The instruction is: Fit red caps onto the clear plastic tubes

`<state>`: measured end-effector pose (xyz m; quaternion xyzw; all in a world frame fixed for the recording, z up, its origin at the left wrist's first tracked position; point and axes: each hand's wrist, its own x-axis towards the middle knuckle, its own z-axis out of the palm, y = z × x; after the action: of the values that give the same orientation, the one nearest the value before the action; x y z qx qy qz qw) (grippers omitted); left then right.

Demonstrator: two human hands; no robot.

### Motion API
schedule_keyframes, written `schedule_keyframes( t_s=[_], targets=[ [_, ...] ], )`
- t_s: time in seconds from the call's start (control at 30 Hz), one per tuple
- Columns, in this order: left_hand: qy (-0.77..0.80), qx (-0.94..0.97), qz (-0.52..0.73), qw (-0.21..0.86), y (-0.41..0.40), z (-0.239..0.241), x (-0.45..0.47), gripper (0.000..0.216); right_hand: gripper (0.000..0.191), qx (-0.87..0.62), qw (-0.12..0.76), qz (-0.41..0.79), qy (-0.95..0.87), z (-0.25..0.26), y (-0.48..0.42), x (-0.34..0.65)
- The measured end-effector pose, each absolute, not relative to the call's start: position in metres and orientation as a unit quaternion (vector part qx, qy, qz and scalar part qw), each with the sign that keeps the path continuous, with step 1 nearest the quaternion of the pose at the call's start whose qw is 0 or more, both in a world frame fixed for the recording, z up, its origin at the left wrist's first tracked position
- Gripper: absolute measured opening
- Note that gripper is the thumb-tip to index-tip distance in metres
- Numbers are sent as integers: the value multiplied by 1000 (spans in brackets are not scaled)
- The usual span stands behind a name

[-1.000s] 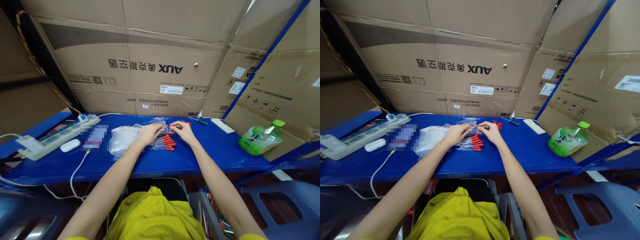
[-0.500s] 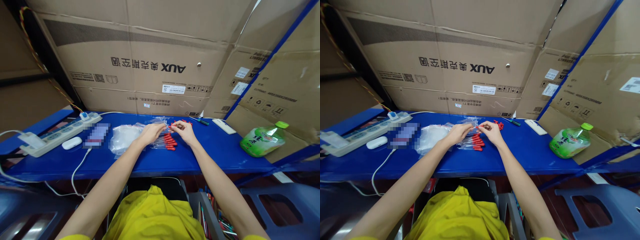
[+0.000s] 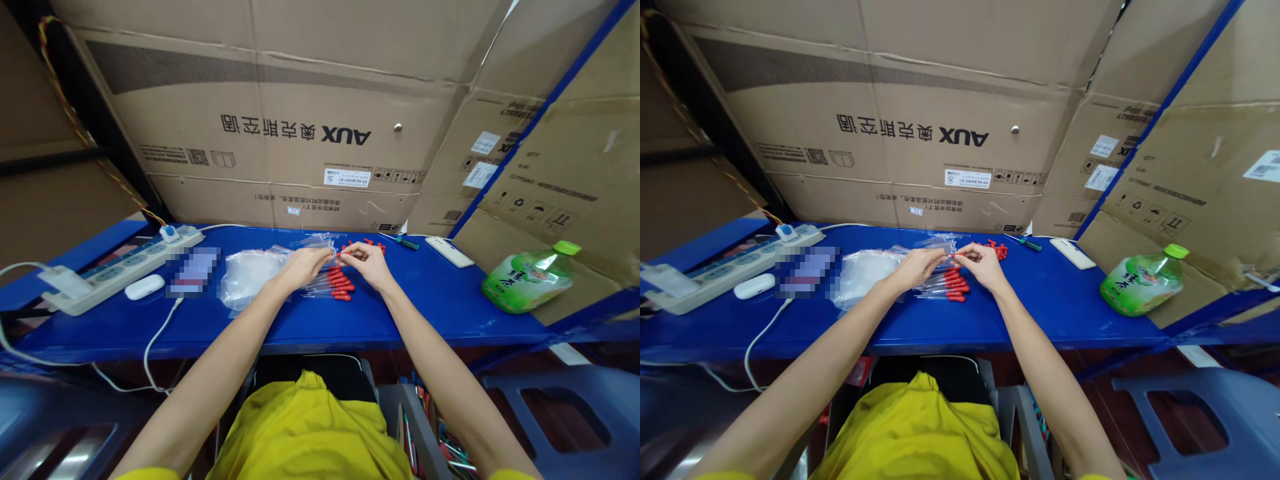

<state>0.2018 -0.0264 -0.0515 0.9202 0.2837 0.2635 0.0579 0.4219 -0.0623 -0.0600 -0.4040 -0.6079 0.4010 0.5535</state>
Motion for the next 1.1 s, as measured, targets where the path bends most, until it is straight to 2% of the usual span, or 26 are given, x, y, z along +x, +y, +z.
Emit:
schedule_keyframes(
  t_s=[0.43, 0.63, 1.1],
  targets=[
    [320, 891, 315, 67, -29, -50, 204, 37, 43, -403, 548, 391, -620, -57, -58, 431],
    [331, 889, 303, 92, -28, -48, 202, 47, 43, -406, 554, 394, -611, -58, -56, 432],
    [265, 919, 284, 72, -23, -51, 200, 38, 41, -406, 557, 398, -606, -61, -58, 428]
  ],
)
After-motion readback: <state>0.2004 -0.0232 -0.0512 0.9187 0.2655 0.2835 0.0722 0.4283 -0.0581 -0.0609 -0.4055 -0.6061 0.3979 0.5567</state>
